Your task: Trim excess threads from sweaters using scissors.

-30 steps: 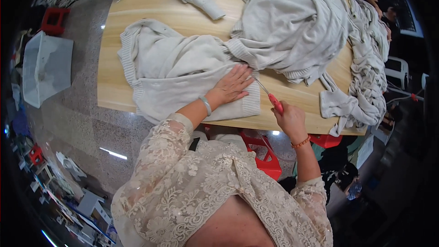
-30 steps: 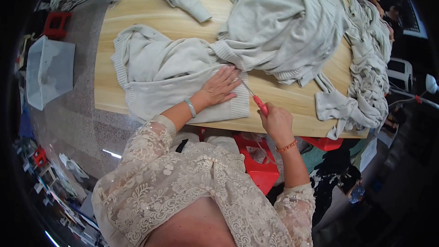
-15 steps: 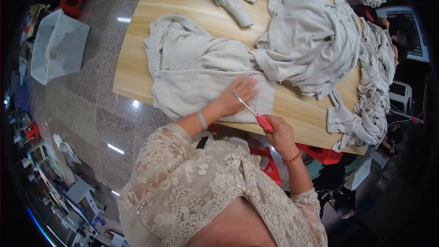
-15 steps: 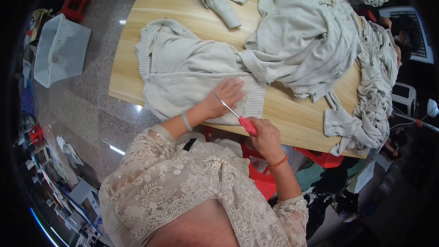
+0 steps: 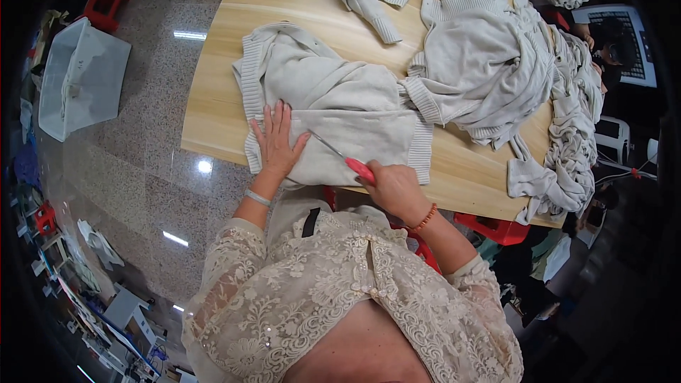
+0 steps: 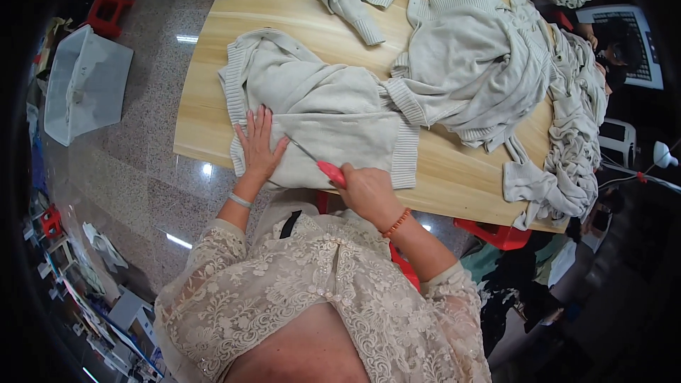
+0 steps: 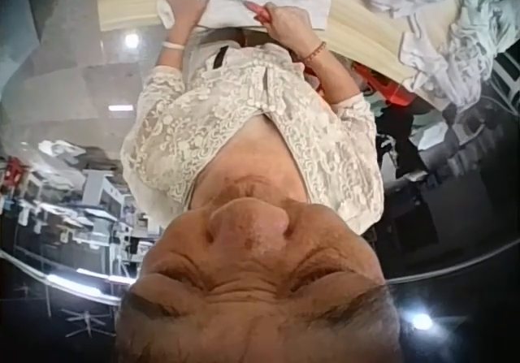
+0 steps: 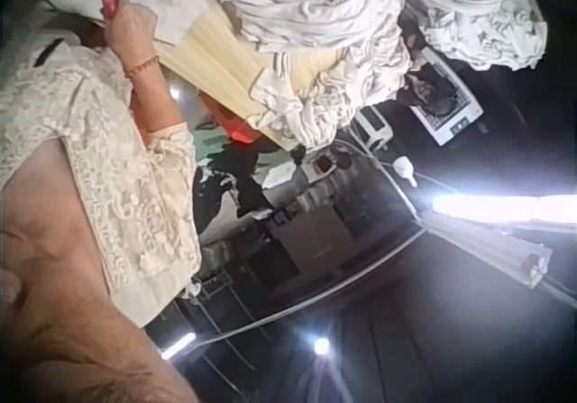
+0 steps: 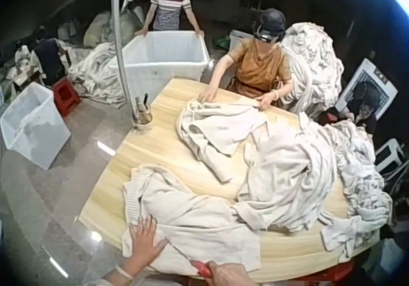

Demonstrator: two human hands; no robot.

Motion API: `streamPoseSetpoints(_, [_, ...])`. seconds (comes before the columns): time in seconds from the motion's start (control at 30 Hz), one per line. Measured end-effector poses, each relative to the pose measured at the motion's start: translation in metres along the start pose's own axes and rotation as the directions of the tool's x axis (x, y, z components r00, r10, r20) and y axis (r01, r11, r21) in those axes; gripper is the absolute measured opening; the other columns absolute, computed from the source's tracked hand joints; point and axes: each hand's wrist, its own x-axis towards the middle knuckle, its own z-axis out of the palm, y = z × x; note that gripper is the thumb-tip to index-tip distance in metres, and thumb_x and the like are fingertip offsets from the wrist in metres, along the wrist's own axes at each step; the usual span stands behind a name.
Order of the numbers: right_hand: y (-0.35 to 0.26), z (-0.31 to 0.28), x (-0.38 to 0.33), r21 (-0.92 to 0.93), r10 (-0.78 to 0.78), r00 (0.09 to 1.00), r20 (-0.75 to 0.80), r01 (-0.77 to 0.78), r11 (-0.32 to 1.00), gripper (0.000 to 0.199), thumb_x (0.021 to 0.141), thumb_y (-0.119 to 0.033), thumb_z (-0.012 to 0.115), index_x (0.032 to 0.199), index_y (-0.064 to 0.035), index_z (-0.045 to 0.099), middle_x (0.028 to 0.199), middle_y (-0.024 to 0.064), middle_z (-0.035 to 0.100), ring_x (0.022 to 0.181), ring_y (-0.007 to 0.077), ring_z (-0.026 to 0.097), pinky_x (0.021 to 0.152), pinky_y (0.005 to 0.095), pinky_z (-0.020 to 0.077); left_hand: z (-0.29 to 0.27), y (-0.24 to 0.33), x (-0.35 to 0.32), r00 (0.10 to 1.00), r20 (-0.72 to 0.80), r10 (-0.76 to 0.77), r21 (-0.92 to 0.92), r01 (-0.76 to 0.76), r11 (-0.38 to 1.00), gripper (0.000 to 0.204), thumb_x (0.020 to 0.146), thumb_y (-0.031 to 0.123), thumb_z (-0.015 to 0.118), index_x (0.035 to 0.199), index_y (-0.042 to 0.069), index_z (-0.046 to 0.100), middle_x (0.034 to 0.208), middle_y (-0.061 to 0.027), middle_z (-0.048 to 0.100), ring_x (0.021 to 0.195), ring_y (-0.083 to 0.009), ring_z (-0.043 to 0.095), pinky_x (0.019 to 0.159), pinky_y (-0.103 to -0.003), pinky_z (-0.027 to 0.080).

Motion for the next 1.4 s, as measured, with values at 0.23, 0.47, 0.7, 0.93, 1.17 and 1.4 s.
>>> streamPoseSetpoints(0.23, [-0.040,0.008,0.031,0.000,-0.086,0.996,0.001,0.086,0.996,0.032,0.085,-0.037,0.063,0.082,-0.0049,0.060,0.061,0.0157,0.061,0.060,0.0345,0.063,0.056,0.0449,0.0485,-0.006,-0.025,-0.009,1.000,-0.012,0.029,-0.334,-0.031,0.942,0.076,0.084,0.035,0.062,0.146,0.005,0.030,0.153,-0.0135,0.028,0.143,-0.0367,0.016,0.114,-0.055,0.002])
streamPoseSetpoints(0.47, [-0.046,0.016,0.025,-0.003,-0.096,0.994,-0.047,0.096,0.995,0.031,0.083,-0.035,0.065,0.078,-0.0054,0.060,0.061,0.0154,0.061,0.060,0.0340,0.063,0.057,0.0447,0.0488,-0.007,-0.036,-0.012,1.000,-0.021,0.016,-0.486,-0.024,0.874,0.064,0.086,0.018,0.054,0.144,0.004,0.033,0.150,-0.0127,0.035,0.142,-0.0325,0.024,0.115,-0.052,0.004])
streamPoseSetpoints(0.7, [-0.021,-0.008,0.021,0.065,-0.006,0.995,0.104,-0.001,0.998,0.030,0.083,-0.035,0.064,0.080,-0.0048,0.063,0.067,0.0166,0.063,0.064,0.0364,0.063,0.061,0.0465,0.0495,-0.013,-0.059,0.009,0.971,0.000,-0.238,-0.784,0.148,0.603,0.043,0.088,0.005,0.049,0.131,0.002,0.048,0.129,-0.0132,0.057,0.124,-0.0250,0.048,0.107,-0.041,0.027])
streamPoseSetpoints(0.93, [0.004,-0.006,0.013,-0.015,0.190,0.981,-0.047,-0.191,0.981,0.036,0.085,-0.038,0.064,0.077,-0.0030,0.063,0.064,0.0189,0.062,0.064,0.0368,0.063,0.059,0.0472,0.0491,-0.044,-0.096,0.172,0.902,-0.271,-0.337,-0.301,0.253,0.919,0.044,0.081,0.025,0.067,0.118,0.004,0.058,0.117,-0.0170,0.057,0.113,-0.0354,0.050,0.096,-0.044,0.041])
streamPoseSetpoints(1.17, [0.016,-0.031,0.050,0.411,0.297,0.938,-0.181,-0.202,0.889,0.027,0.081,-0.027,0.072,0.083,-0.0013,0.064,0.068,0.0217,0.061,0.064,0.0406,0.059,0.059,0.0436,0.0473,-0.033,-0.122,0.221,0.922,0.193,-0.335,-0.233,0.375,0.897,0.025,0.076,0.015,0.061,0.098,0.005,0.065,0.104,-0.0223,0.061,0.099,-0.0407,0.058,0.084,-0.046,0.048])
streamPoseSetpoints(1.4, [-0.018,-0.049,0.133,0.375,0.062,0.876,-0.478,0.140,0.917,0.042,0.077,-0.019,0.071,0.113,-0.0058,0.054,0.092,0.0216,0.063,0.086,0.0416,0.060,0.073,0.0465,0.0493,-0.139,-0.003,0.162,0.977,-0.082,0.196,-0.579,-0.207,0.789,0.015,0.077,-0.001,0.061,0.092,0.003,0.059,0.093,-0.0161,0.058,0.085,-0.0349,0.059,0.075,-0.040,0.050])
